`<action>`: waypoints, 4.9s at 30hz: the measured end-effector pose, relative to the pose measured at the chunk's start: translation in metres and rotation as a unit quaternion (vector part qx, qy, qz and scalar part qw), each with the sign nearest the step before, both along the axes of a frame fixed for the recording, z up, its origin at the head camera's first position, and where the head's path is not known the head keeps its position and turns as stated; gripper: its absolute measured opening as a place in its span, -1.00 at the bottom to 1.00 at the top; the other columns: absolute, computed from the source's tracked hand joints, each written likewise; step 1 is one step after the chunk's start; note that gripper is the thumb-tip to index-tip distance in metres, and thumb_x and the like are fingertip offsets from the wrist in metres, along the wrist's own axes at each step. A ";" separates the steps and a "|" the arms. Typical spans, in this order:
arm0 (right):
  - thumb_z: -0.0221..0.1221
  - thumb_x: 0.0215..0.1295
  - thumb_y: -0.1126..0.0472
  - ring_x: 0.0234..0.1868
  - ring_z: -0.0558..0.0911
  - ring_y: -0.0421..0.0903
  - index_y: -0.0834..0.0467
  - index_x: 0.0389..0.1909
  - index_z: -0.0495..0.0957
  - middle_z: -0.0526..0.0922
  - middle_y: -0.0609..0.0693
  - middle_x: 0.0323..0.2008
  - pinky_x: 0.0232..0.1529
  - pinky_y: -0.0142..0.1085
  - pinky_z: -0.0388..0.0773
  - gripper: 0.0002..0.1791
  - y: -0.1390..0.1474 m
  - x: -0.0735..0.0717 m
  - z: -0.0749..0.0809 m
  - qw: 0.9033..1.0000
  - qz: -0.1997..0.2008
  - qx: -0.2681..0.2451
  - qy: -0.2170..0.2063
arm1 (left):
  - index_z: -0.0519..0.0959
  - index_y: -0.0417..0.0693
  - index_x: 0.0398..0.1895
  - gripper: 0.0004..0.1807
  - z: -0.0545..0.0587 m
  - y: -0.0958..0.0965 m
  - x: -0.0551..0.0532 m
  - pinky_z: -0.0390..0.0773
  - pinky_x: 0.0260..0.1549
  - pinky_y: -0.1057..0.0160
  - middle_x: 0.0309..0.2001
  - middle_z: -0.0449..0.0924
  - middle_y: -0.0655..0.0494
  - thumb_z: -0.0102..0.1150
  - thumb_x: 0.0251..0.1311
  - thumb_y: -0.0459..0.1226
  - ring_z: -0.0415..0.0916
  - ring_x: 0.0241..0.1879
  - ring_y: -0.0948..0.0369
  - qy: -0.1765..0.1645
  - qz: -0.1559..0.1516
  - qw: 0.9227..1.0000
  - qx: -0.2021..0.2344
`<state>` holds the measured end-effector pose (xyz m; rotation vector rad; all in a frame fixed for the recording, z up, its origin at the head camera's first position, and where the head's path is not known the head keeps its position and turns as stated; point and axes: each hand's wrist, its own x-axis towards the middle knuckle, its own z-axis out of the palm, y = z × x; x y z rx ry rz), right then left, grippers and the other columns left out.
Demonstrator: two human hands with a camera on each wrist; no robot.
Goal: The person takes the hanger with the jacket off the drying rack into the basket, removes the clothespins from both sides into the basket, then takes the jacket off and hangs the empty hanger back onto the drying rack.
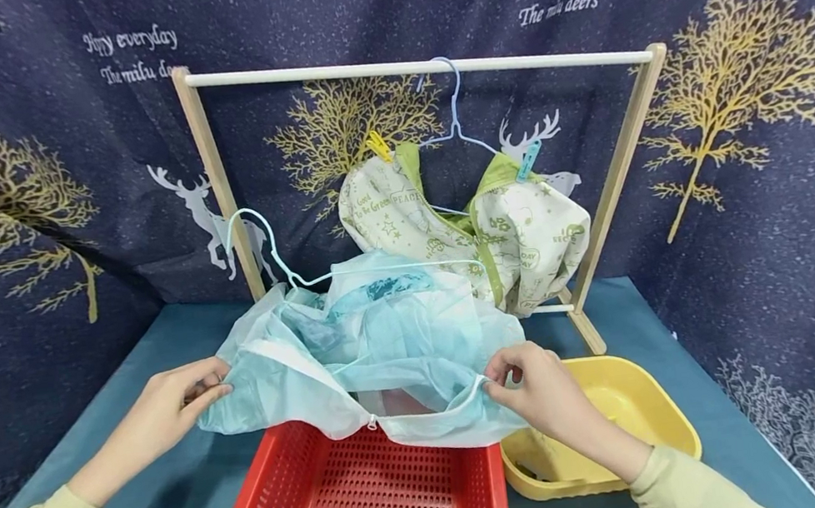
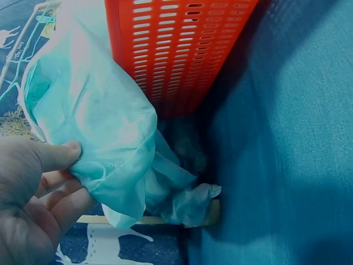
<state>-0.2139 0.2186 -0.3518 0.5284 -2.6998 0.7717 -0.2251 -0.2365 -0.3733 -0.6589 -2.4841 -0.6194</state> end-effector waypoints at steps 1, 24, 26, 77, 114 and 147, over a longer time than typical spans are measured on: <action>0.36 0.09 0.32 -0.41 0.41 -0.32 -0.09 -0.53 0.62 0.59 -0.28 -0.53 -0.35 -0.41 0.38 -0.78 -0.001 0.001 0.000 1.000 0.001 0.004 0.003 | 0.49 0.11 -0.41 -0.76 0.000 0.000 0.000 0.27 -0.59 0.43 -0.57 0.33 0.39 0.34 0.13 -0.40 0.17 -0.59 0.53 0.000 -0.002 1.000 0.000; 0.39 0.08 0.25 -0.55 0.44 -0.49 -0.10 -0.57 0.61 0.58 -0.33 -0.59 -0.50 -0.51 0.43 -0.80 -0.047 0.021 0.000 0.986 0.147 0.052 -0.059 | 0.49 0.13 -0.43 -0.74 0.001 0.001 0.004 0.28 -0.60 0.44 -0.58 0.30 0.38 0.33 0.13 -0.42 0.16 -0.60 0.53 -0.003 -0.006 1.000 -0.004; 0.42 0.09 0.19 -0.50 0.49 -0.51 -0.07 -0.52 0.67 0.64 -0.33 -0.56 -0.47 -0.53 0.45 -0.87 -0.046 0.020 0.002 0.978 0.182 0.073 -0.067 | 0.50 0.14 -0.42 -0.75 0.001 0.001 0.004 0.30 -0.60 0.44 -0.57 0.33 0.38 0.33 0.13 -0.42 0.18 -0.59 0.53 -0.004 -0.008 1.000 -0.003; 0.20 0.37 0.04 -0.05 0.72 -0.09 0.10 0.20 0.54 0.76 -0.01 -0.08 0.00 -0.17 0.62 -0.57 -0.089 -0.067 0.169 0.935 0.253 0.186 -0.167 | 0.63 0.13 -0.34 -0.78 0.008 0.003 0.008 0.38 -0.57 0.44 -0.46 0.57 0.36 0.38 0.09 -0.41 0.28 -0.56 0.56 0.009 -0.012 1.000 0.006; 0.18 0.34 0.19 -0.46 0.55 -0.19 0.10 -0.45 0.67 0.75 0.00 -0.49 -0.30 -0.35 0.46 -0.82 -0.128 -0.079 0.132 0.948 0.252 0.121 -0.150 | 0.72 0.17 -0.33 -0.81 0.018 0.006 0.014 0.41 -0.55 0.44 -0.39 0.67 0.32 0.35 0.12 -0.39 0.38 -0.51 0.56 0.004 -0.060 0.998 0.031; 0.18 0.38 0.24 -0.45 0.45 -0.22 0.19 -0.38 0.58 0.69 -0.12 -0.47 -0.32 -0.34 0.41 -0.86 -0.049 -0.080 0.144 0.960 0.223 0.039 -0.166 | 0.69 0.23 -0.39 -0.88 0.052 0.027 0.022 0.52 -0.45 0.40 -0.38 0.65 0.38 0.34 0.18 -0.27 0.44 -0.42 0.50 -0.043 -0.019 0.999 0.014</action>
